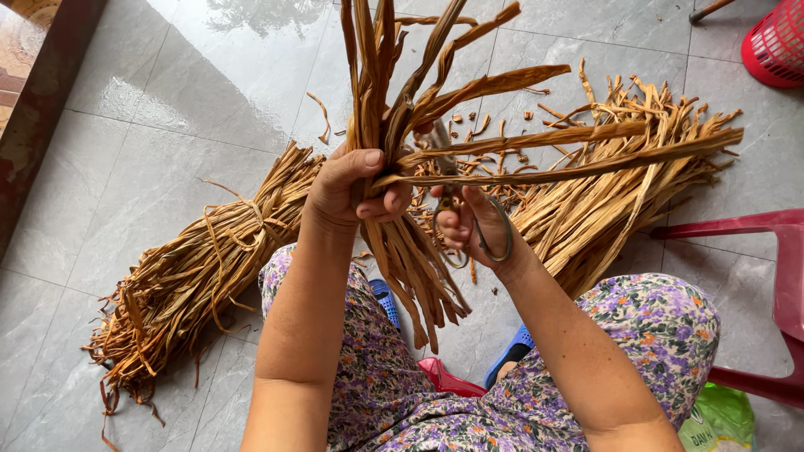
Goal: The person sits on a tiled floor and uses a pair of scissors to cut dried, brown plant stems into shorter pieces. They hold bundles of the stems in one hand and snip them with the other, dropping the cut pieces onto a growing pile on the floor.
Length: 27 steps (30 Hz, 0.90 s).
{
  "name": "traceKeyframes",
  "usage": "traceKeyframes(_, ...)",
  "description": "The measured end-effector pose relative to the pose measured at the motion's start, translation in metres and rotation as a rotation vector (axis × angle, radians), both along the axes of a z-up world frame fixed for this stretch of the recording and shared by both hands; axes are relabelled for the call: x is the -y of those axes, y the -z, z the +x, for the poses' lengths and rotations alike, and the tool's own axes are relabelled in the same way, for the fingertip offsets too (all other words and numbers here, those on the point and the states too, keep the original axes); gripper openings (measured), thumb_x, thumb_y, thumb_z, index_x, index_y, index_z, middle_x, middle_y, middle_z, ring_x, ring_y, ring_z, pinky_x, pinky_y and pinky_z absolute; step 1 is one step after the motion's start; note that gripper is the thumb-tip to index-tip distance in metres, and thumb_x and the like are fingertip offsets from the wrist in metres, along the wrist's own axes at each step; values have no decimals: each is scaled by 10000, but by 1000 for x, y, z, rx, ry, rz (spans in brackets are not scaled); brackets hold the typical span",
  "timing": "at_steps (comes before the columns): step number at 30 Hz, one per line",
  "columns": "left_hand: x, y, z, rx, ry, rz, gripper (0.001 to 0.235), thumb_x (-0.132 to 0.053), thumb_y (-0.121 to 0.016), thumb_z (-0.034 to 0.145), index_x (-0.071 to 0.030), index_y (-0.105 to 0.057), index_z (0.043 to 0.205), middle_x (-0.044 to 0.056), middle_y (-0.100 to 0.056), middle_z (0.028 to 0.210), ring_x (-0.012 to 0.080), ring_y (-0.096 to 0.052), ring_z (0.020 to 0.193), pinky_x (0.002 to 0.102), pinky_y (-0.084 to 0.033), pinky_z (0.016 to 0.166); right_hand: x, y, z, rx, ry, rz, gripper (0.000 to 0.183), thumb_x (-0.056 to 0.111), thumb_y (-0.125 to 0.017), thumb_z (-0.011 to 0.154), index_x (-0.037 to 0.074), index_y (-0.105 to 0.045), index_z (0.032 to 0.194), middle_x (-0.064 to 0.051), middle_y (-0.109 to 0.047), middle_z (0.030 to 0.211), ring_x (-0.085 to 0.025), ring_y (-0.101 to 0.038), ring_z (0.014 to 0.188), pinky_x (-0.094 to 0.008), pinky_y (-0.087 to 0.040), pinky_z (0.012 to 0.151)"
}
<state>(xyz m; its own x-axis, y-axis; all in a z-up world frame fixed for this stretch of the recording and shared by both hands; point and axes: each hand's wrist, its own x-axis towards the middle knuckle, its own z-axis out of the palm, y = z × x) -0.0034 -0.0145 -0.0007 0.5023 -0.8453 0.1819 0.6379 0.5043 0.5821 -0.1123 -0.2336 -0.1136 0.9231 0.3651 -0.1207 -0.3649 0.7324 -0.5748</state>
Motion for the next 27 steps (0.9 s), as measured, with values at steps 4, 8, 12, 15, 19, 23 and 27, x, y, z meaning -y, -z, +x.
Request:
traceKeyframes(4,3,2,1,-21,-17,36,444,-154,-663,1007,18,-515,1389,224,-657,755,152,-432,419,283,-324,395,8,5,-2,-79,90,-17,574,587,-669,939,102,-594,1237,47,-542,692,-32,-431,499,-205,-426,450)
traceKeyframes(8,5,2,1,-28,-17,64,495,-162,-659,1011,31,-499,1437,221,-655,723,137,-430,391,301,-337,418,15,7,-5,-121,160,-86,596,604,-697,895,110,-594,1213,59,-530,664,-18,-445,475,-207,-432,427)
traceKeyframes(12,4,0,2,-4,-29,43,507,-158,-664,1001,-19,-477,1452,223,-654,754,149,-429,415,271,-333,397,21,9,-8,-126,183,-150,617,626,-718,888,112,-601,1210,57,-528,668,-15,-462,494,-197,-427,447)
traceKeyframes(15,1,-1,3,-11,-30,30,508,-156,-665,1003,-16,-478,1454,229,-653,757,143,-431,386,291,-334,409,15,13,-15,-160,103,-214,665,689,-702,847,108,-616,1160,39,-572,706,-43,-523,553,-219,-476,510)
traceKeyframes(19,-1,-2,2,-8,-28,37,491,-145,-671,1006,-1,-484,1436,233,-646,710,150,-435,373,246,-310,346,-1,19,-20,-188,-80,-346,715,761,-654,795,121,-642,1113,-8,-656,780,-100,-609,644,-266,-539,608)
traceKeyframes(23,-2,-5,1,-12,-26,27,505,-141,-675,1000,-6,-473,1442,233,-645,739,152,-437,405,260,-310,377,-13,25,-15,-246,-198,-339,723,769,-612,806,151,-641,1179,-25,-671,872,-116,-635,721,-301,-572,707)
traceKeyframes(27,-3,-6,-4,-4,-30,26,527,-145,-675,994,-4,-461,1454,228,-640,732,161,-441,413,241,-301,365,-20,35,-3,-232,-126,-303,769,793,-580,811,133,-651,1200,-24,-665,873,-118,-643,721,-316,-567,681)
